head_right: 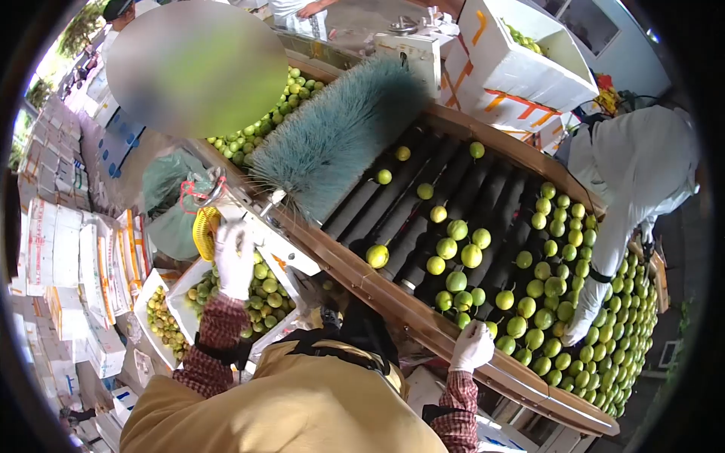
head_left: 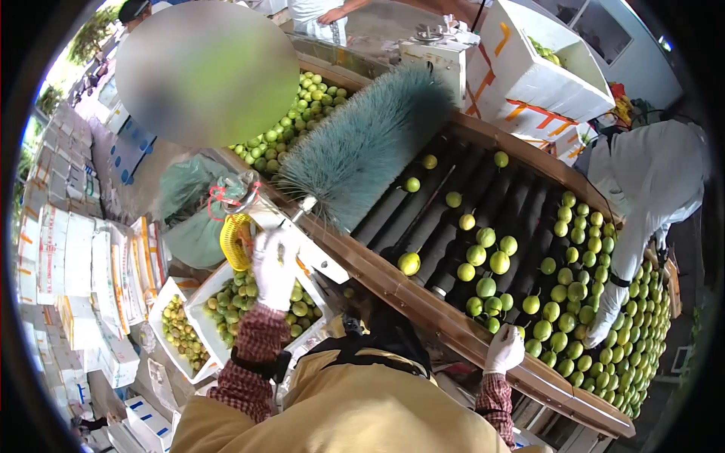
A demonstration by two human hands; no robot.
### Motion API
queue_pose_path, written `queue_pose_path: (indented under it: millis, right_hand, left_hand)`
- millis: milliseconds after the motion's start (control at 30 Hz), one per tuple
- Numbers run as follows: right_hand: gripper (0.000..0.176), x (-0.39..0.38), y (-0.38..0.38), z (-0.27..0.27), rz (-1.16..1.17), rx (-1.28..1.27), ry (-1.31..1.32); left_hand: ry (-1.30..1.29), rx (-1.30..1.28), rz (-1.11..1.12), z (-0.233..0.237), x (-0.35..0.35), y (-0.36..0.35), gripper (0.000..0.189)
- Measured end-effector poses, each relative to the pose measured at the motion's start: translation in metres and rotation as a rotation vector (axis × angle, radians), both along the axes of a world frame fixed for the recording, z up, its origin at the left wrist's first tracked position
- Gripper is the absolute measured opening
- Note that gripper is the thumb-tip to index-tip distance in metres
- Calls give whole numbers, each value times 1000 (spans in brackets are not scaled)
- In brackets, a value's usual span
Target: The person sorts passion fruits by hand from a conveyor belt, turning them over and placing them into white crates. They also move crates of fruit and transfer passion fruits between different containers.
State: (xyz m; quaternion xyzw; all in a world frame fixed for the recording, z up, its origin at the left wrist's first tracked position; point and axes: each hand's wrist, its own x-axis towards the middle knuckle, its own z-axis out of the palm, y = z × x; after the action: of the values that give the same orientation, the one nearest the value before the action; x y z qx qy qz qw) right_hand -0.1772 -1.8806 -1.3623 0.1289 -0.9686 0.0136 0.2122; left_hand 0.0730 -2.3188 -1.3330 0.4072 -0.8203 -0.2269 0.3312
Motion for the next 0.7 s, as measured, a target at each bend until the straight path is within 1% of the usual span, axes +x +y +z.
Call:
queue_pose_path:
  millis: [33,67,167,200,233,267,300,333,367,400,467,500,567,633,667,700]
  right_hand:
    - [14,0,-2,1,13,-24,-10]
    - [12,0,-2,1,5,-13,-8]
    - [11,-1,-6,0,22,-32,-25]
    - [9,-5,-11,4,-75,-24,-240]
    - [7,-16,-10,1,180,-109,-291]
    - [10,-20,-29,3,254,-93,-253]
    - [17,-31,-51,9,332,-106,-336]
    - [23,-50,-72,4,469,-161,-232]
    - [29,-65,-92,2,424,-211,-362]
    - [31,-93,-108,-15,476,-279,-322]
    - [44,-139,-138,-40,437,-275,-323]
    - [52,-148,-155,-43,352,-216,-338]
    - [58,-170,-178,-64,124,-100,-527]
    - [60,-186,-187,-83,23,27,-568]
    - [57,-195,-188,-87,-12,74,-596]
    - [55,-201,-184,-89,27,23,-581]
  left_hand:
    - [16,-120,67,7,-7,-7,33]
    - [-63,-284,34,1,-10,-18,40]
    - [-252,-282,36,-9,-10,-16,41]
    - [-191,-212,24,-10,-9,-12,41]
    - [-144,-224,7,-9,-6,-10,41]
    - [-99,-194,8,-6,-4,-6,41]
    - [-57,-165,11,-3,-2,-4,41]
    - [-80,-132,18,0,3,-1,41]
    - [-97,-140,7,1,9,0,42]
    - [-88,-115,3,5,13,4,42]
    - [-72,-71,-31,18,17,13,43]
    - [-70,-75,-60,18,21,18,43]
    - [-71,-68,-112,5,30,26,40]
    - [-88,98,-100,-2,40,39,39]
    - [-157,120,-83,-4,43,44,38]
    - [-245,129,-68,-3,46,48,38]
